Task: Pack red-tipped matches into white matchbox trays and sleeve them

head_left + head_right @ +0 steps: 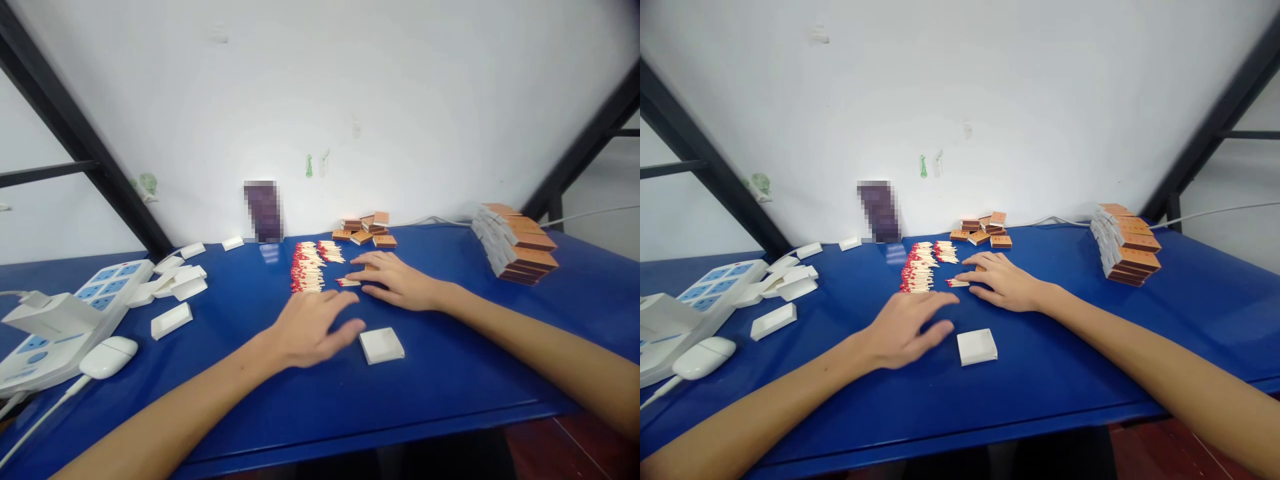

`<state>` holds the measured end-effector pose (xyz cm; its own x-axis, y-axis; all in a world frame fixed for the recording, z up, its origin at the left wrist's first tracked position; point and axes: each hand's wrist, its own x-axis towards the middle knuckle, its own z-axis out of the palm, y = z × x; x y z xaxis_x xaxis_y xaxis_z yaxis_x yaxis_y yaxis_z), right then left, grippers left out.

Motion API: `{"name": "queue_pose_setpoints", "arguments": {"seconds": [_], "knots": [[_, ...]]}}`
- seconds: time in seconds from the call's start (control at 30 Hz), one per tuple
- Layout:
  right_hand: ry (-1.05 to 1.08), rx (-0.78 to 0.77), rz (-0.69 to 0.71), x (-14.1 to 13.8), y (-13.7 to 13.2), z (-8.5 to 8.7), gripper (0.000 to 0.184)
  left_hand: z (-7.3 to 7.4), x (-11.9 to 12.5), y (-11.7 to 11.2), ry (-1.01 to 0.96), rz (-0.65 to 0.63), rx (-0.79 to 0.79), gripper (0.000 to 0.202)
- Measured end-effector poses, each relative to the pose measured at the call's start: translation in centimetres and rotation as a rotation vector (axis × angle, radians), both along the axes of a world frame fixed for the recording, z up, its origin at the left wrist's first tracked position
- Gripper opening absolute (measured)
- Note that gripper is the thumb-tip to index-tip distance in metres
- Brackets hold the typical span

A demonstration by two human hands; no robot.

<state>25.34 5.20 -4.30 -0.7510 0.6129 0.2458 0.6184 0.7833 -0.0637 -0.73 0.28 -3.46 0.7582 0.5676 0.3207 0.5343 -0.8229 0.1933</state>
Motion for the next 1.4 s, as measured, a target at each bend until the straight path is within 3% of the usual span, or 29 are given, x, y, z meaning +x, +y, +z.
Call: {"name": "queue_pose_setpoints", "arguments": {"seconds": [0.13,0.23,0.33,0.47,0.6,0.9,1.13,1.4], "knots": [[0.002,0.0,0.011,-0.1,0.0,0.2,0.041,0.1,-2.9,3.3,-0.082,0.114,0.151,0.033],[-0.002,-0.002,0.001,-0.1,-0.1,0.2,0.041,0.7,-5.0,5.3,0.082,0.051,0.313,0.03],[-0.009,0.017,-0.016,-0.4,-0.3,0.2,0.038,1.8,-6.2,5.8,0.181,0.065,0.364,0.03],[0.041,0.018,-0.074,-0.9,-0.8,0.1,0.034,3.3,-6.1,5.0,0.302,0.1,0.318,0.029],[0.092,-0.001,-0.101,-1.2,-0.8,0.0,0.032,3.9,-5.9,4.4,0.349,0.131,0.213,0.025],[0.107,-0.03,0.011,-0.9,-0.9,0.2,0.028,2.8,-6.3,4.5,0.298,0.067,-0.012,0.017],[0.097,-0.074,0.115,-1.3,-1.4,0.6,0.028,2.4,-5.6,4.3,0.254,0.04,-0.041,0.015],[0.147,-0.109,0.1,-1.4,-1.2,0.4,0.029,2.0,-5.3,4.3,0.233,0.05,-0.056,0.017]]}}
